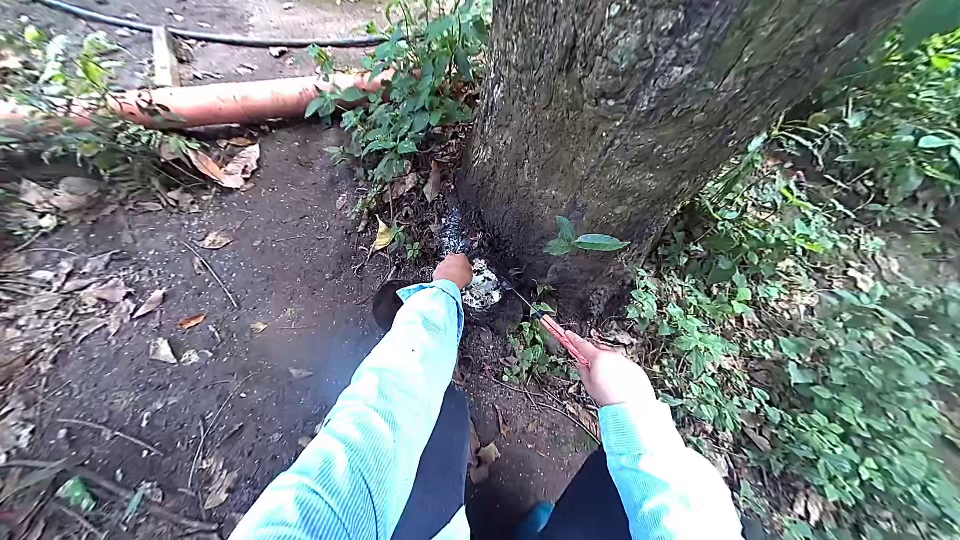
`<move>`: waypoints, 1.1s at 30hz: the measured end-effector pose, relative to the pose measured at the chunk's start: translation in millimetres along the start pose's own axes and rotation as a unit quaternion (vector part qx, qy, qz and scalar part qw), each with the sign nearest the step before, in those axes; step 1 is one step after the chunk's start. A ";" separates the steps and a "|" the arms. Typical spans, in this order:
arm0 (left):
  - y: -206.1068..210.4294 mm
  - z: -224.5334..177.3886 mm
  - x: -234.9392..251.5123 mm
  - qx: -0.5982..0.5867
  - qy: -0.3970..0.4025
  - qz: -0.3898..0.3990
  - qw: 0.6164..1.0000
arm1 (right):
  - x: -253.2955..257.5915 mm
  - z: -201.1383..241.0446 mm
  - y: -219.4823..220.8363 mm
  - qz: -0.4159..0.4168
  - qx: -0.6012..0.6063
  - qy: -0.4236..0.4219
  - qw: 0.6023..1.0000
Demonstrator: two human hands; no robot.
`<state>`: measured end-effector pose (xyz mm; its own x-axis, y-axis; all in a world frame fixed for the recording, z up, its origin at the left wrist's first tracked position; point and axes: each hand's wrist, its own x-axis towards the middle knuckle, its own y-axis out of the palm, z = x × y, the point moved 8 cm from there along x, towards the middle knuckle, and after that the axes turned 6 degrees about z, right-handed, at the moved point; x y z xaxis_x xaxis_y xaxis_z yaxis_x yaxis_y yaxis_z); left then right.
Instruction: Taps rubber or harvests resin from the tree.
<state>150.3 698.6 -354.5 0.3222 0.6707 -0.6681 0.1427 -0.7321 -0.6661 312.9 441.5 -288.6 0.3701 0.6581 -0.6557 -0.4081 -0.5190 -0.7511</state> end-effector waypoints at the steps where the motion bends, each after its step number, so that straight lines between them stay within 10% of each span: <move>1: 2.1 5.0 6.2 -0.011 0.009 0.004 1.000 | 1.9 1.0 0.1 -0.001 -0.014 0.007 1.000; 14: 3.7 29.7 44.2 -0.053 0.118 0.003 0.992 | 48.7 -22.6 10.4 0.020 0.068 -0.117 0.991; 33: 11.1 47.8 46.4 -0.235 0.053 0.009 0.971 | 67.2 -28.6 24.4 0.056 0.390 -0.102 0.914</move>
<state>122.1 727.3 -408.7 0.4200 0.6600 -0.6229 0.5389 -0.7337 -0.4139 351.6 457.4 -353.2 0.1593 0.7537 -0.6376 -0.9335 -0.0951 -0.3457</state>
